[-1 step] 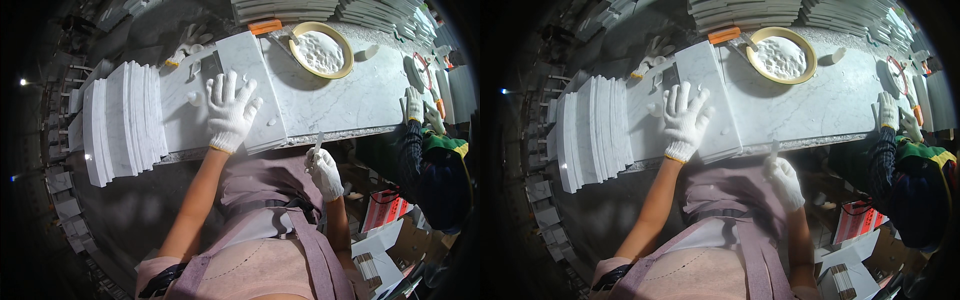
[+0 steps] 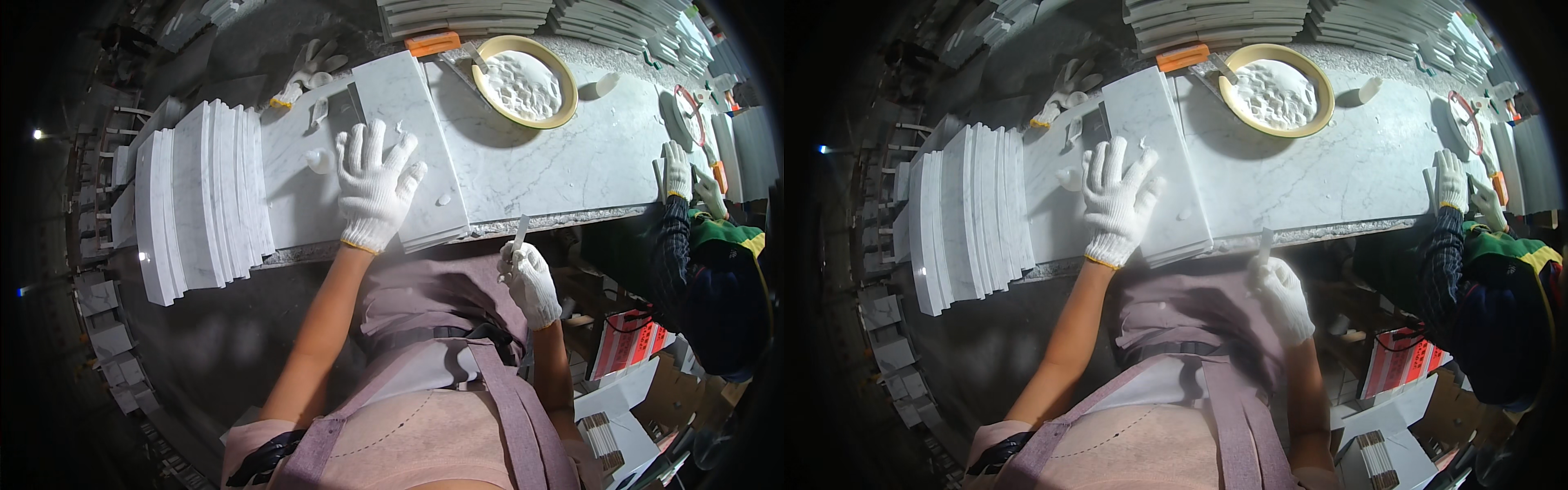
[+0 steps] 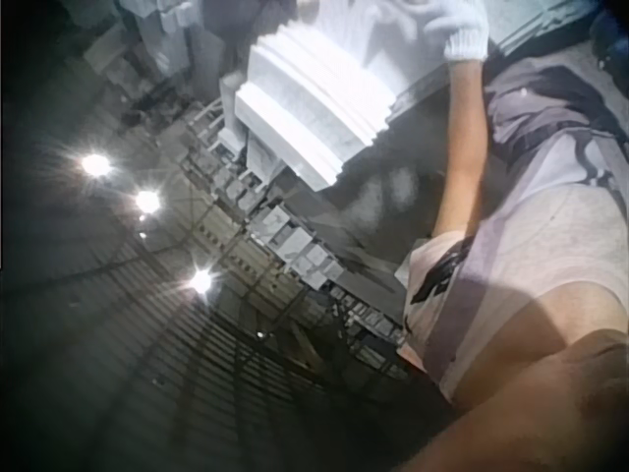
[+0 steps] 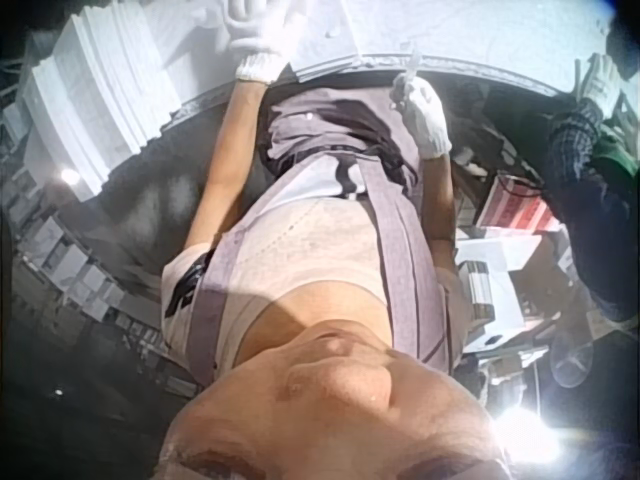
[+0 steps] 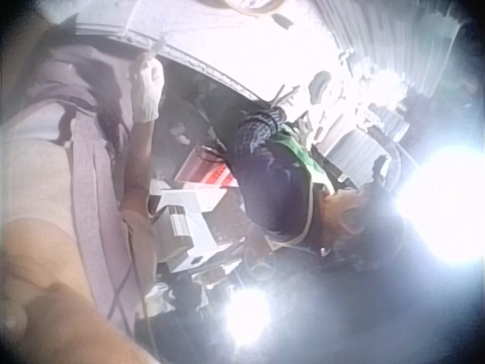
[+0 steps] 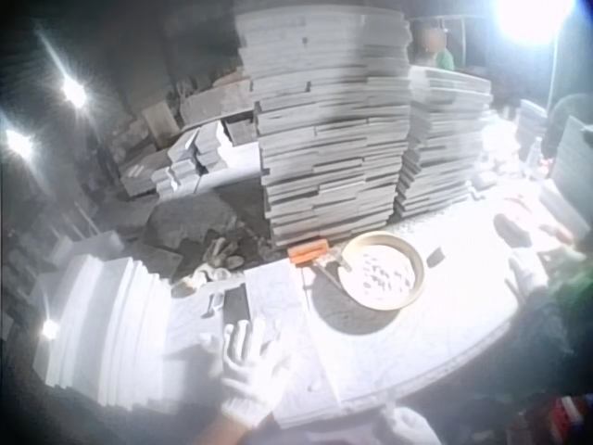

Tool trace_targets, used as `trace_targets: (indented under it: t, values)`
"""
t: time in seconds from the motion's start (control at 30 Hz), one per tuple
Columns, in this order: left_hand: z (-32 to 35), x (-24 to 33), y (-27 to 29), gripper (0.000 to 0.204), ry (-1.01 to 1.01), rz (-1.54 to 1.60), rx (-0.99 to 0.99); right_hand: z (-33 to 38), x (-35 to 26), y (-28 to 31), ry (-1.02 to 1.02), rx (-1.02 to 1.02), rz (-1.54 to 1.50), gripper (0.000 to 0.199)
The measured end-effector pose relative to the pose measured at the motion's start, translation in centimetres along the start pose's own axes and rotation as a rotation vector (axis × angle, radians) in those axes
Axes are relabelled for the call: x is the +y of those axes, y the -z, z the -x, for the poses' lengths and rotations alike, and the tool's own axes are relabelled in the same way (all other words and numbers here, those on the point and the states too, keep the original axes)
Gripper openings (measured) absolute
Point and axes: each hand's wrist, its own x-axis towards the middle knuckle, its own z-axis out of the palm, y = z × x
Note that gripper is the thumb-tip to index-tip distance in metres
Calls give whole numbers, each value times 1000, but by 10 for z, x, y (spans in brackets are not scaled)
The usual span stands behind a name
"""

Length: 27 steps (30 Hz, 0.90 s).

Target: The person repeatedly scrapes the edges of white rectangular tiles with a small metal scraper, then wipes the edges with gloved fingers. They handle each tile one at a time from a stack on the table and place it back after finishing.

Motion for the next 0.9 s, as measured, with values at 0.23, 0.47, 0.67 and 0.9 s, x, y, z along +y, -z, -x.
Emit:
trace_targets:
  t: [0.23, 0.47, 0.67, 0.9]
  values:
    - [-7, -7, -4, 41, 34, 13, 20, -2, 2, 1, 10, -24, -25, 31]
    - [-5, -6, -2, 39, 26, 67, 54, -5, 6, 4, -74, 46, -305, 35]
    - [-10, -4, -7, 39, 78, 28, 45, 2, -10, -15, 56, -27, -26, 38]
    - [24, -9, 13, 37, 46, 227, 177, 0, -48, -36, 197, -59, -23, 35]
